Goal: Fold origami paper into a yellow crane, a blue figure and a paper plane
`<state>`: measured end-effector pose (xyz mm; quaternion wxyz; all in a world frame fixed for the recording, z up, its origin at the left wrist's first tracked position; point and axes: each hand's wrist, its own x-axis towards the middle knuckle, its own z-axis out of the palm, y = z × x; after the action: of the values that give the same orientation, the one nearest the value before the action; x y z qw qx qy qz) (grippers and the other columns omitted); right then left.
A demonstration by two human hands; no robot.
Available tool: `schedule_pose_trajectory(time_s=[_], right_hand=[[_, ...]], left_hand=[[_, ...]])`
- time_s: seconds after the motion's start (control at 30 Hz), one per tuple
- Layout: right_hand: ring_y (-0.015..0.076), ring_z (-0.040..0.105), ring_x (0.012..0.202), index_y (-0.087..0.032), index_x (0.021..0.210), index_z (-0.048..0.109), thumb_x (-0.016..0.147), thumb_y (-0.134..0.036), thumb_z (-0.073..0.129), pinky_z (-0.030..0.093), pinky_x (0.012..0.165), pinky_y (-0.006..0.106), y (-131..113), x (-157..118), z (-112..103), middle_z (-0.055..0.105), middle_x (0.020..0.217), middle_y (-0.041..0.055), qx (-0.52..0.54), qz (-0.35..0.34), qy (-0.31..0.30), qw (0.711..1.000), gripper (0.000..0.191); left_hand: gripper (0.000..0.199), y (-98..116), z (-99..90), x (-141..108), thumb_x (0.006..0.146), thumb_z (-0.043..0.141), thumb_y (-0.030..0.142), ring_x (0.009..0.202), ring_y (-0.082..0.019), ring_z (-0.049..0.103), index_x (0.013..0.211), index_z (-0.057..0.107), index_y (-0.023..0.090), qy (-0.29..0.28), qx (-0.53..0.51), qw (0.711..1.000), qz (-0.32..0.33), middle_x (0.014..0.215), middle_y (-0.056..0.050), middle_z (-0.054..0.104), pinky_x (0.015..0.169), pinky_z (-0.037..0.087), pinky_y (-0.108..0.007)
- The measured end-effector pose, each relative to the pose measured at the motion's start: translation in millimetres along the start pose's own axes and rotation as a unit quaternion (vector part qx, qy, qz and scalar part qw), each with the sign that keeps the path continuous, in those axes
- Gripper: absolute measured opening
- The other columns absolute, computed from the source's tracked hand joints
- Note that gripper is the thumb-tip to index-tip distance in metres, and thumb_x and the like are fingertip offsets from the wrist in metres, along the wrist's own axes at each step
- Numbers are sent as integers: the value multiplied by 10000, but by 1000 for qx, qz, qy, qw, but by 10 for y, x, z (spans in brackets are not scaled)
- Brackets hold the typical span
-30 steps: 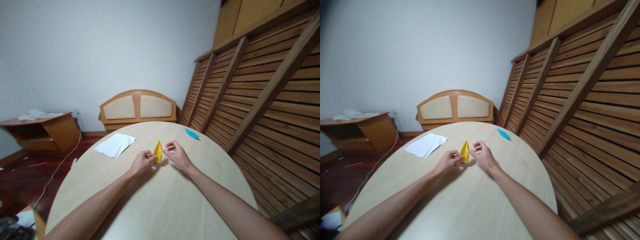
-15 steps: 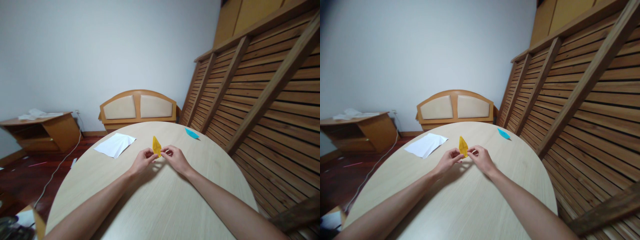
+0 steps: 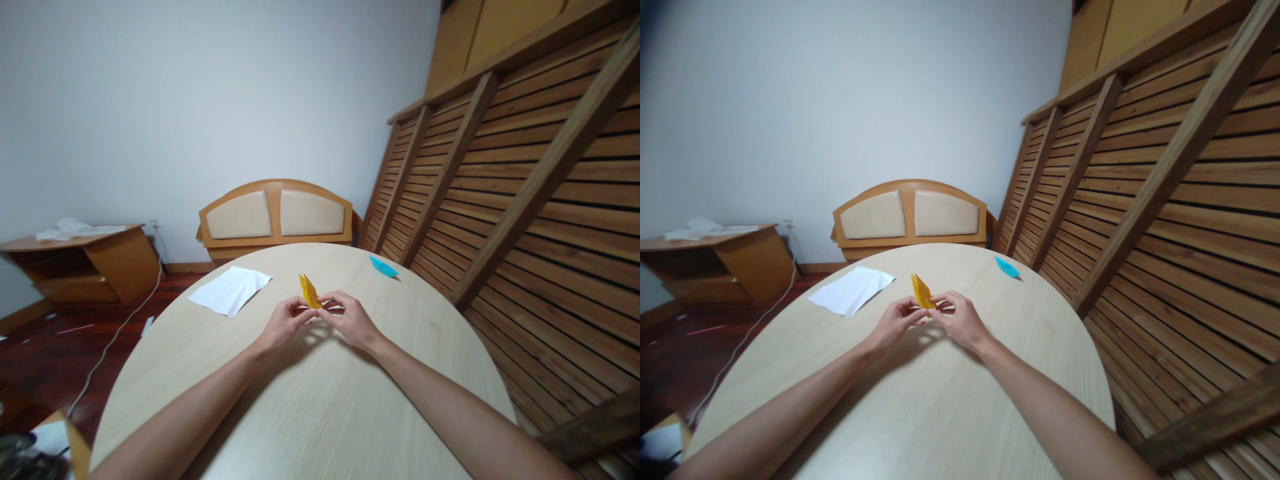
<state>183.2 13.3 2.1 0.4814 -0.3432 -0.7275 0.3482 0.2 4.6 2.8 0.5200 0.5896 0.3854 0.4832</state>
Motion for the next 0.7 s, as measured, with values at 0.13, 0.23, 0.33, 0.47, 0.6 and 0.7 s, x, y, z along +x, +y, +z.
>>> schedule_pose_trajectory(time_s=[0.13,0.23,0.33,0.47,0.6,0.7], right_hand=[[196,682,953,-168,1031,702,803,-335,717,563,883,375,33,-1,-13,692,1130,100,17,2,-20,1000,283],[205,679,976,-167,1040,705,767,-335,747,557,904,394,66,3,-15,692,1152,106,23,1,-32,999,323],[212,683,978,-171,1033,707,744,-331,765,554,913,403,89,8,-9,694,1157,107,31,10,-32,999,335],[213,688,972,-172,1028,706,755,-311,754,556,913,402,81,10,-1,700,1147,105,40,16,-34,998,310],[209,686,985,-166,1030,701,777,-303,733,552,925,398,53,5,2,692,1159,109,49,13,-39,998,289],[209,678,999,-165,1011,709,788,-302,723,548,930,395,52,1,0,688,1142,107,50,8,-38,998,262]], left_hand=[[479,-8,-24,12,630,825,540,843,-192,683,853,691,138,2,11,1000,6,915,-95,735,735,540,-285],[477,-15,-38,21,625,829,537,823,-191,681,845,697,134,5,19,1000,13,896,-96,739,714,530,-276],[455,-31,-47,27,636,827,519,815,-183,674,845,701,135,4,20,1000,17,895,-90,740,691,513,-257],[409,-53,-55,35,670,813,487,839,-180,673,875,714,146,-7,20,999,27,946,-86,739,696,505,-253],[387,-47,-61,47,675,814,471,865,-191,675,859,730,141,-10,43,997,57,956,-96,743,825,521,-306],[382,-37,-62,53,678,812,464,885,-197,678,867,733,141,-11,53,996,65,955,-95,746,902,511,-334]])
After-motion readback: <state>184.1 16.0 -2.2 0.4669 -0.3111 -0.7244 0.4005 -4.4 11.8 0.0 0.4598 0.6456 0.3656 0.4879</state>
